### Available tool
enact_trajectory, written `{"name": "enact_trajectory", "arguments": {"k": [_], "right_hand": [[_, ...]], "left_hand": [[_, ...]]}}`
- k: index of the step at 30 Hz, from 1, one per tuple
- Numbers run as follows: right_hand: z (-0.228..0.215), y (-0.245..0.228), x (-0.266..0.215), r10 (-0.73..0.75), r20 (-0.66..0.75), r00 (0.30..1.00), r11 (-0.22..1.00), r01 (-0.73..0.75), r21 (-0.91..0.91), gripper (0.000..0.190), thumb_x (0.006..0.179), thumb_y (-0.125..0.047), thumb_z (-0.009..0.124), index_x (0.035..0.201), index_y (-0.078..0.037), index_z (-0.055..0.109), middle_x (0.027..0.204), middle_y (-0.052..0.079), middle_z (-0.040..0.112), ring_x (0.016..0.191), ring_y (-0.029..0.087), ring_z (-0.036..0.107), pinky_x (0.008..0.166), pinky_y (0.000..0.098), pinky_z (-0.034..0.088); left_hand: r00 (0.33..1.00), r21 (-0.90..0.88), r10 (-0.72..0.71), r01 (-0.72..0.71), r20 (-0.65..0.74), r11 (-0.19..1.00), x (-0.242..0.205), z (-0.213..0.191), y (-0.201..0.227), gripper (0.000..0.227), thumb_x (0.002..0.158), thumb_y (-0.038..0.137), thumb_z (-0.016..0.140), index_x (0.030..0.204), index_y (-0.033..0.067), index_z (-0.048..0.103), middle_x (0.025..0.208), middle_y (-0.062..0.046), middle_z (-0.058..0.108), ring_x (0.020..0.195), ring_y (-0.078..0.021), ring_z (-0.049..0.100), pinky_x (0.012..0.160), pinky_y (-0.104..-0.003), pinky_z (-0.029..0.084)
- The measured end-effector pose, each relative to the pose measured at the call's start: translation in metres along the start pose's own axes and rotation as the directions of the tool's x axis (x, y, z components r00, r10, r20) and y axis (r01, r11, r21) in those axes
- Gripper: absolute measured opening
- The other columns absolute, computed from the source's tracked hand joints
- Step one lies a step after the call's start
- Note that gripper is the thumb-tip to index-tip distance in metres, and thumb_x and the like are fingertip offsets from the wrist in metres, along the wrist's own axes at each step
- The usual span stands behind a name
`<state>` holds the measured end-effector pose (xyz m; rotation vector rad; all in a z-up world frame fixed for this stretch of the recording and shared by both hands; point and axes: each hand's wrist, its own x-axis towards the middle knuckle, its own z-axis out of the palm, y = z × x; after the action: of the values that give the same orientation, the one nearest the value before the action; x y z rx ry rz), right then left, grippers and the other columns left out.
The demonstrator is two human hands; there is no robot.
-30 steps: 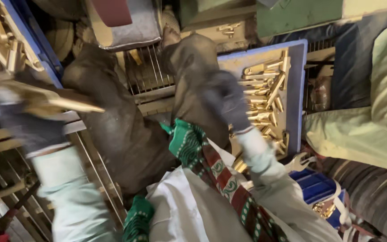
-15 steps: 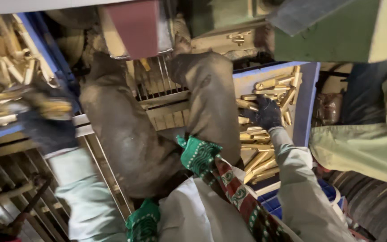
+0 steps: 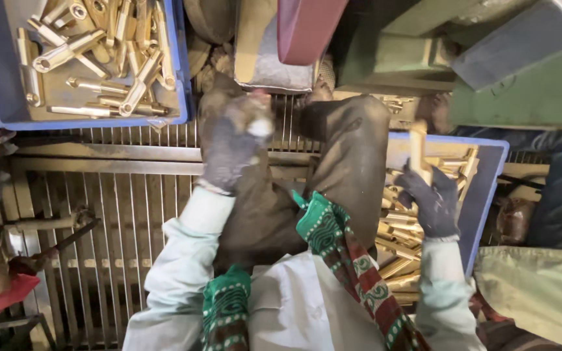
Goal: The person repeatedly picks up brass-colored metal parts from a blue bin, presses them against a moving belt sander to smooth the surfaces, and places the finished parts into a second bin. The process is performed one item at a time in a continuous loop.
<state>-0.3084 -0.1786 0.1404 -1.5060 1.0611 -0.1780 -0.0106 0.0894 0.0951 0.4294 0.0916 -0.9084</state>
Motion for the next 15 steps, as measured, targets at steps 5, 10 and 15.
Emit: {"name": "enact_trajectory", "arguments": {"k": [5, 10, 15], "right_hand": [[0.061, -0.039, 0.007, -0.309, 0.344, 0.887, 0.927, 0.361, -0.097, 0.042, 0.080, -0.015, 0.088, 0.115, 0.002, 0.071, 0.103, 0.010, 0.075, 0.087, 0.017, 0.072, 0.075, 0.0289, 0.058], [0.107, -0.050, 0.016, -0.447, 0.302, 0.842, 0.890, 0.383, 0.248, 0.047, 0.075, -0.008, 0.093, 0.115, 0.000, 0.069, 0.118, 0.010, 0.070, 0.113, 0.020, 0.067, 0.097, 0.0327, 0.058], [0.133, -0.029, 0.033, -0.285, 0.248, 0.926, 0.698, 0.023, 0.716, 0.060, 0.072, -0.006, 0.086, 0.127, -0.004, 0.063, 0.119, 0.011, 0.070, 0.105, 0.022, 0.067, 0.087, 0.0316, 0.058]], "left_hand": [[0.985, 0.638, -0.151, 0.060, 0.089, 0.768, -0.021, 0.041, -0.029, 0.077, 0.081, 0.020, 0.080, 0.148, 0.0043, 0.046, 0.127, -0.005, 0.062, 0.091, -0.0114, 0.063, 0.059, -0.024, 0.051], [0.980, 0.652, 0.122, -0.197, 0.159, 0.732, -0.035, 0.052, -0.022, 0.062, 0.092, 0.029, 0.079, 0.142, -0.0006, 0.059, 0.133, -0.009, 0.065, 0.104, -0.0145, 0.067, 0.081, -0.028, 0.059], [0.981, 0.637, 0.152, -0.194, 0.122, 0.746, -0.032, 0.031, -0.014, 0.066, 0.090, 0.032, 0.082, 0.142, 0.0001, 0.056, 0.137, -0.010, 0.061, 0.117, -0.0154, 0.063, 0.091, -0.033, 0.059]]}}
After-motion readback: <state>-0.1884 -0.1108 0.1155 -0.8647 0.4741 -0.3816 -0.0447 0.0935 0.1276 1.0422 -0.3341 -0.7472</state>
